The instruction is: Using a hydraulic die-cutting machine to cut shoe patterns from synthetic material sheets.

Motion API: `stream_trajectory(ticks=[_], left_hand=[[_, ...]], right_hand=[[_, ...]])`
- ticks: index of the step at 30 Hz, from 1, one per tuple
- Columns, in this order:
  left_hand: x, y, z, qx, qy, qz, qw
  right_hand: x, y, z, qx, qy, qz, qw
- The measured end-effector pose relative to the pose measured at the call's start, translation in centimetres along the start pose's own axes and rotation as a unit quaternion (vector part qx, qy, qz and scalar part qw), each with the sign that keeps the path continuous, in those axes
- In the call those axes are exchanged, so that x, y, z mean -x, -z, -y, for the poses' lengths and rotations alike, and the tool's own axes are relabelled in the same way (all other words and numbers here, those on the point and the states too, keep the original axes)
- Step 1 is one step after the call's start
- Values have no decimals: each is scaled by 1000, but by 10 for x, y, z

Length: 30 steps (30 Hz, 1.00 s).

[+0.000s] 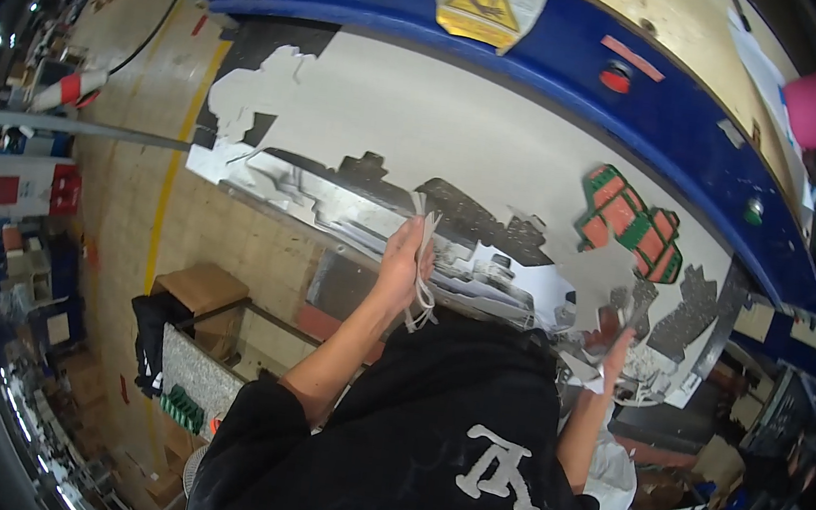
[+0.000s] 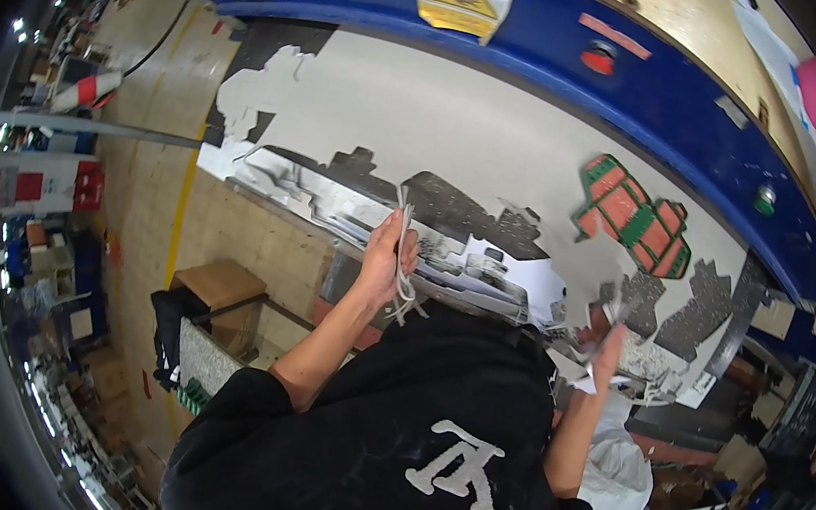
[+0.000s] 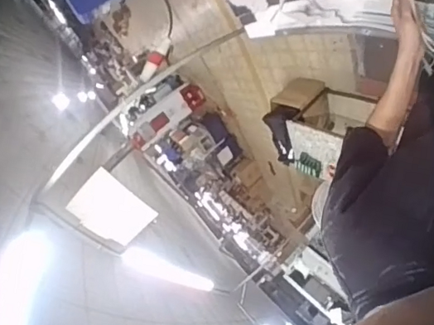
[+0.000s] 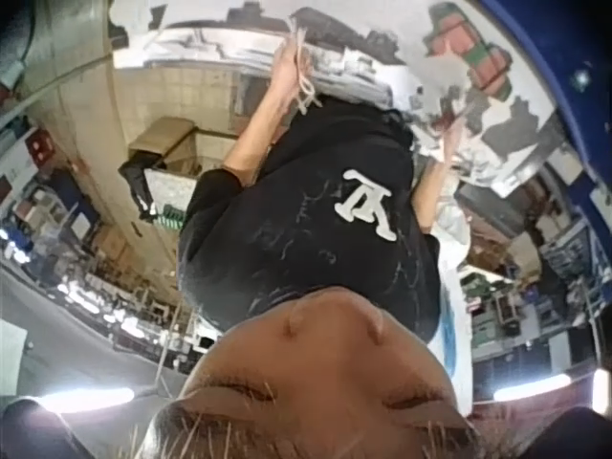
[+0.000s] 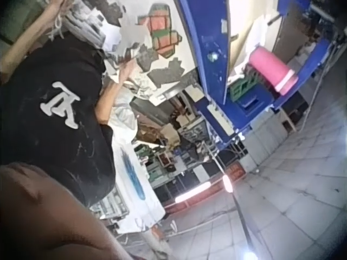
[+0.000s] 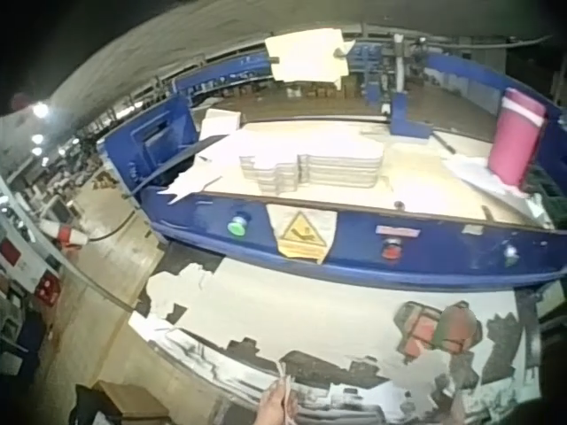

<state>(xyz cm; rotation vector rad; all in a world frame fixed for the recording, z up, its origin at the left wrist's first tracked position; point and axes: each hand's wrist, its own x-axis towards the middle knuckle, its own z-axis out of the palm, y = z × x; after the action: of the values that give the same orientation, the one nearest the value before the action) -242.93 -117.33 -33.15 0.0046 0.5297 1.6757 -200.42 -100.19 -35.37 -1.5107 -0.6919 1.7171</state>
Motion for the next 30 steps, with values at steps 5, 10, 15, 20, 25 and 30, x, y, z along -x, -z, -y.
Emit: stream_trajectory(ticks=[5, 10, 15, 20, 25, 30], left_hand=[[-41, -14, 45, -438, -111, -244, 858], [-49, -37, 36, -397, -55, -270, 875], [-46, -44, 44, -423, -147, -270, 852], [-27, -75, 4, -850, -11, -133, 509], [-27, -42, -7, -878, 4, -107, 467], [-33, -36, -23, -904, 11, 8, 428]], right_hand=[[21, -92, 14, 226, 71, 295, 926], [38, -152, 14, 515, 217, 362, 746], [47, -193, 22, 704, 196, 266, 629], [33, -211, 13, 769, 229, 264, 535], [22, -215, 6, 719, 345, 341, 498], [27, -248, -8, 582, 408, 347, 612]])
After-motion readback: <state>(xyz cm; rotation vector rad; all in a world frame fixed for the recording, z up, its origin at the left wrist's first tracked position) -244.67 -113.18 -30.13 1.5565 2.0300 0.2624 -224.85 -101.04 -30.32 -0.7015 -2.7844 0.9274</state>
